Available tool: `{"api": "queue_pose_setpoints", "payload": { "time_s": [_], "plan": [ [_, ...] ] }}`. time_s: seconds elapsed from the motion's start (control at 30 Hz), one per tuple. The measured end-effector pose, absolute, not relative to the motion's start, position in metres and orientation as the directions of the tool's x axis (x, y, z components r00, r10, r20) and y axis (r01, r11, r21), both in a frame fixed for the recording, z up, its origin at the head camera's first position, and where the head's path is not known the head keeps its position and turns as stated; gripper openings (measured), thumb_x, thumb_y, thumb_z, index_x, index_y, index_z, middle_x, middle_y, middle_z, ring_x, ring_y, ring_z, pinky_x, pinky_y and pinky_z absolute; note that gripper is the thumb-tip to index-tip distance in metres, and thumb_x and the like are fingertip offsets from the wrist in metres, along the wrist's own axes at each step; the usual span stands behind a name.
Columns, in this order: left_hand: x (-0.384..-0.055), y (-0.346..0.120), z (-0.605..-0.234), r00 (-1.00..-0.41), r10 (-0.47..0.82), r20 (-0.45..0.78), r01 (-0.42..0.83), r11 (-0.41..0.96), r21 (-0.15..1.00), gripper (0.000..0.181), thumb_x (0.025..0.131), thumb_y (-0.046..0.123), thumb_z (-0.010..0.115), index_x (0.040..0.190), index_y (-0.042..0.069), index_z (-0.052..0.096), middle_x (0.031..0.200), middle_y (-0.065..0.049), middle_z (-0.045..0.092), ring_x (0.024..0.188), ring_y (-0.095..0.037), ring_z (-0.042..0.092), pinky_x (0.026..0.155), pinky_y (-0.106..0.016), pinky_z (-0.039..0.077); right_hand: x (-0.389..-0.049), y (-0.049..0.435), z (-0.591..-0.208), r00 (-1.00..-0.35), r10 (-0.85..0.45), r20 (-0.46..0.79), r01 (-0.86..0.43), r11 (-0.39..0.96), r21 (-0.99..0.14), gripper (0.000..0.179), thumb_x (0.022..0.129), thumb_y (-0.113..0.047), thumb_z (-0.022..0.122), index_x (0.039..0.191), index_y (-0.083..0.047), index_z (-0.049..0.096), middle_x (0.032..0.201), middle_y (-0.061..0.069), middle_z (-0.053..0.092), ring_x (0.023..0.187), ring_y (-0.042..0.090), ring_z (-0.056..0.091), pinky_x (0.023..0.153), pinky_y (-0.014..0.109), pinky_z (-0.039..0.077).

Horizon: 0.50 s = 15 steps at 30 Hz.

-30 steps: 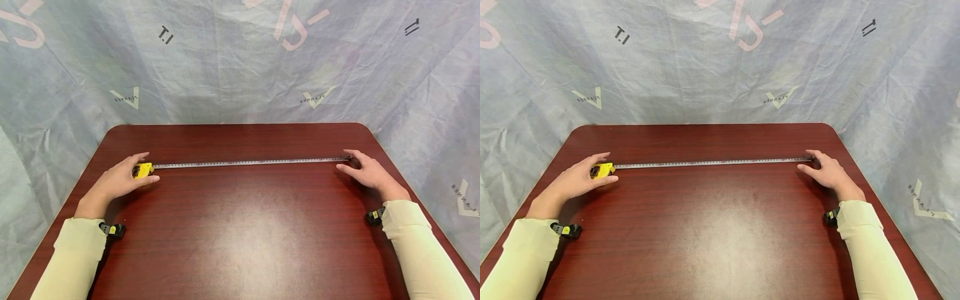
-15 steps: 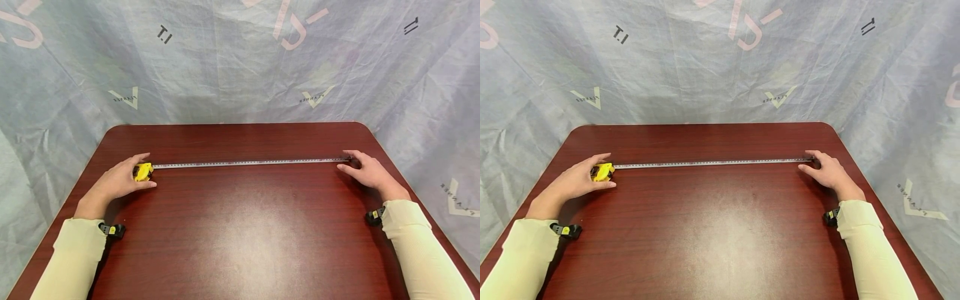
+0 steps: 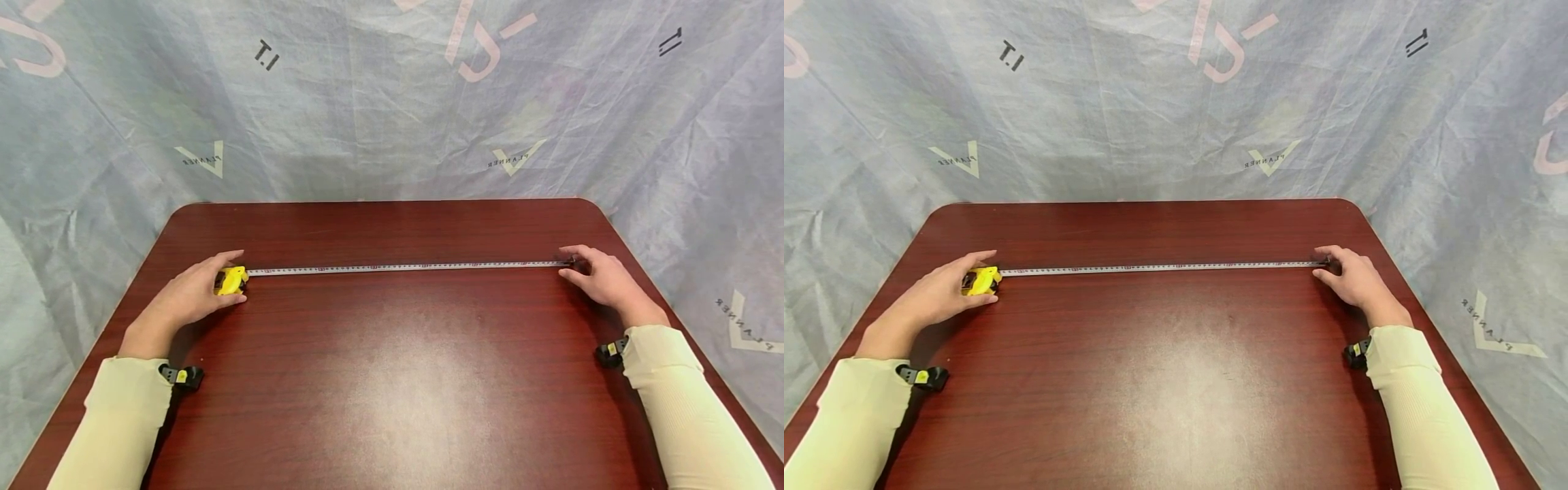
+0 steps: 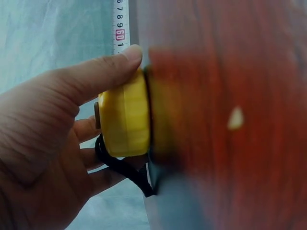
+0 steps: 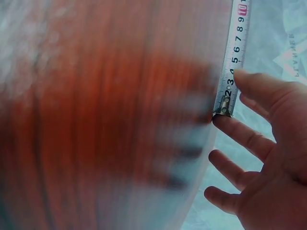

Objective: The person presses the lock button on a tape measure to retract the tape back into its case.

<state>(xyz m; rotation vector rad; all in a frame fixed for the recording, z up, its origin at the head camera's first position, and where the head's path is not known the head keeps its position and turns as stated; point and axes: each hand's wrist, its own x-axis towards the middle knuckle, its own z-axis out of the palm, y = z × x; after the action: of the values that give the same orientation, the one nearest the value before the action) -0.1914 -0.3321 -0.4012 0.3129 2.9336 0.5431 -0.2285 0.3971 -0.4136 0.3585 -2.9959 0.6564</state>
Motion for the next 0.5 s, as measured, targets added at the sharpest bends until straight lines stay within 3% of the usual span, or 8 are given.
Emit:
{"api": "queue_pose_setpoints", "payload": {
  "time_s": [0.5],
  "plan": [
    [-0.1893,-0.3324,-0.4020,-0.965,0.237,-0.115,0.180,0.910,0.373,0.091,0.093,0.031,0.080,0.163,0.011,0.026,0.156,-0.027,0.037,0.124,-0.047,0.048,0.100,-0.070,0.037,-0.2292,0.4007,-0.4159,-0.982,-0.157,0.102,-0.186,0.888,-0.421,0.037,0.098,-0.005,0.069,0.134,-0.002,0.060,0.112,0.030,0.066,0.106,0.048,0.060,0.090,0.067,0.041]
  ]
}}
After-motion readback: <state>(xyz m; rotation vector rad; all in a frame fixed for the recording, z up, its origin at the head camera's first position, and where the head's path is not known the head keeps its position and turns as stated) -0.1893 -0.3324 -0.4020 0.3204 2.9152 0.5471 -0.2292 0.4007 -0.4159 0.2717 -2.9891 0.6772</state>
